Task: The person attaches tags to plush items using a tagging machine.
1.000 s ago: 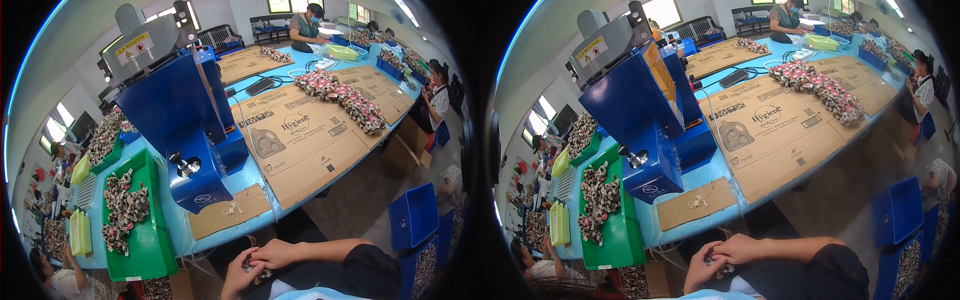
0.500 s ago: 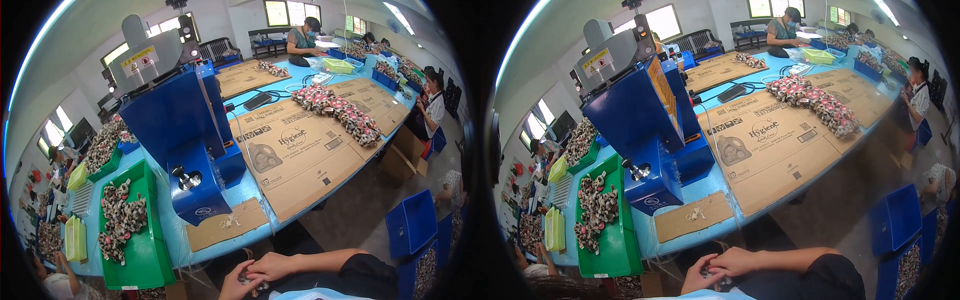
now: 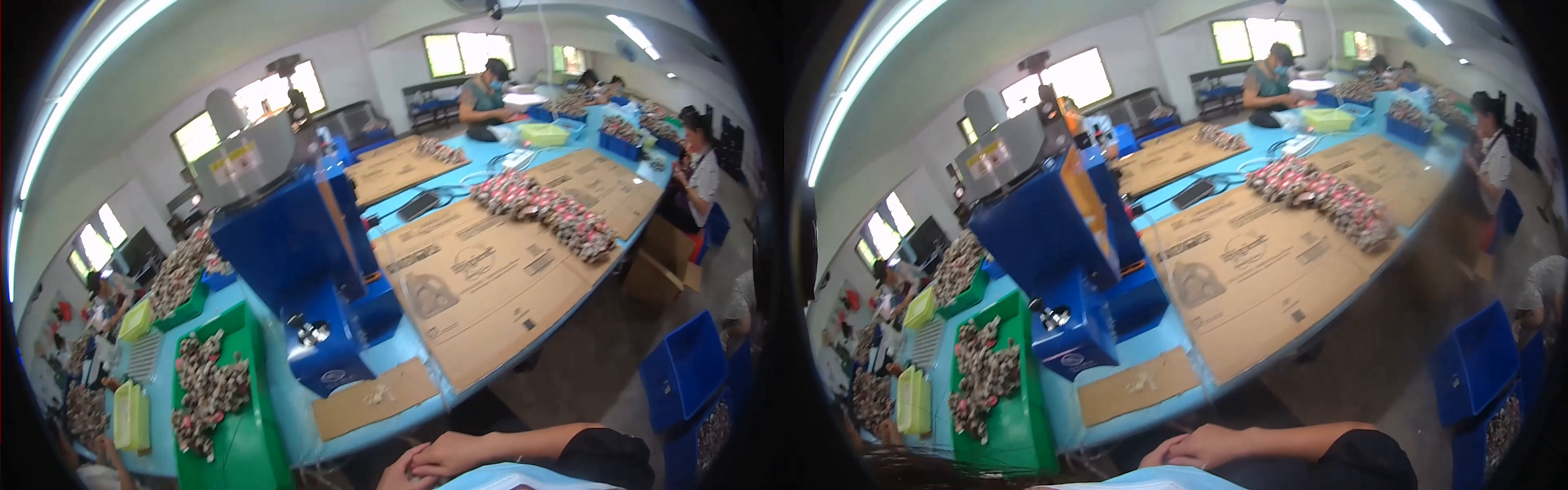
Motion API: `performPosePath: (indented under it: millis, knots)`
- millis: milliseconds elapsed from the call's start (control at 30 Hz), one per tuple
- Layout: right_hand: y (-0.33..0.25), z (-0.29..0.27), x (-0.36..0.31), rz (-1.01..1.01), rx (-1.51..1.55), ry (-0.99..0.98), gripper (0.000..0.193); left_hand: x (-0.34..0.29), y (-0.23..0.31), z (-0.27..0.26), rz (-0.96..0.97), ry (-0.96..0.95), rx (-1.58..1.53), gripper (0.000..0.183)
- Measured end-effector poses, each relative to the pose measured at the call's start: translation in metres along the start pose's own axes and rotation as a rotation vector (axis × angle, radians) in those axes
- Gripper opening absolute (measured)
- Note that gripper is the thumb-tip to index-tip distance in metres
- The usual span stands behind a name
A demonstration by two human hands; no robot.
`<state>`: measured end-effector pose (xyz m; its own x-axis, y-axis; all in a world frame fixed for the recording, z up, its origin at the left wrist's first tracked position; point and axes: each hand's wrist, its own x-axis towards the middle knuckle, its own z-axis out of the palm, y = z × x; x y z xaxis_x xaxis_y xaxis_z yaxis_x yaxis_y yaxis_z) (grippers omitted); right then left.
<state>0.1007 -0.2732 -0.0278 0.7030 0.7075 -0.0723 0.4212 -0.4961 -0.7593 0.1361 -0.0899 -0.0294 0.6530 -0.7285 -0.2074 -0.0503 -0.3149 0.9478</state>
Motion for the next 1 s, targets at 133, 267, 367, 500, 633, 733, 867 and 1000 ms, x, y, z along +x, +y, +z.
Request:
performPosePath:
  millis: [133, 267, 367, 500, 633, 733, 867, 1000]
  knots:
    - [0.005, -0.016, -0.005, 0.021, -0.023, 0.035, 0.036, -0.003, -0.004, -0.002, -0.054, 0.096, -0.101, 0.067]
    - [-0.001, 0.005, -0.005, -0.005, 0.011, 0.112, 0.032, -0.002, -0.005, 0.007, -0.093, 0.102, -0.211, 0.067]
    - [0.006, -0.006, -0.005, -0.06, -0.006, 0.22, 0.03, -0.009, -0.009, 0.019, -0.177, 0.033, -0.286, 0.067]
    - [0.015, -0.006, -0.002, -0.09, -0.043, 0.153, 0.031, -0.011, 0.018, 0.021, -0.25, 0.041, -0.272, 0.063]
    - [0.018, -0.005, -0.007, -0.077, -0.006, 0.208, 0.031, 0.0, -0.007, 0.02, -0.115, -0.007, -0.273, 0.061]
    - [0.016, -0.009, -0.005, -0.053, 0.001, 0.158, 0.032, -0.001, -0.012, 0.021, -0.125, -0.001, -0.312, 0.061]
    - [0.013, -0.01, -0.003, -0.035, -0.004, 0.119, 0.033, -0.004, -0.004, 0.019, -0.119, 0.009, -0.325, 0.061]
    - [0.009, -0.011, 0.0, -0.035, -0.017, 0.105, 0.033, -0.007, -0.003, 0.017, -0.148, 0.004, -0.307, 0.063]
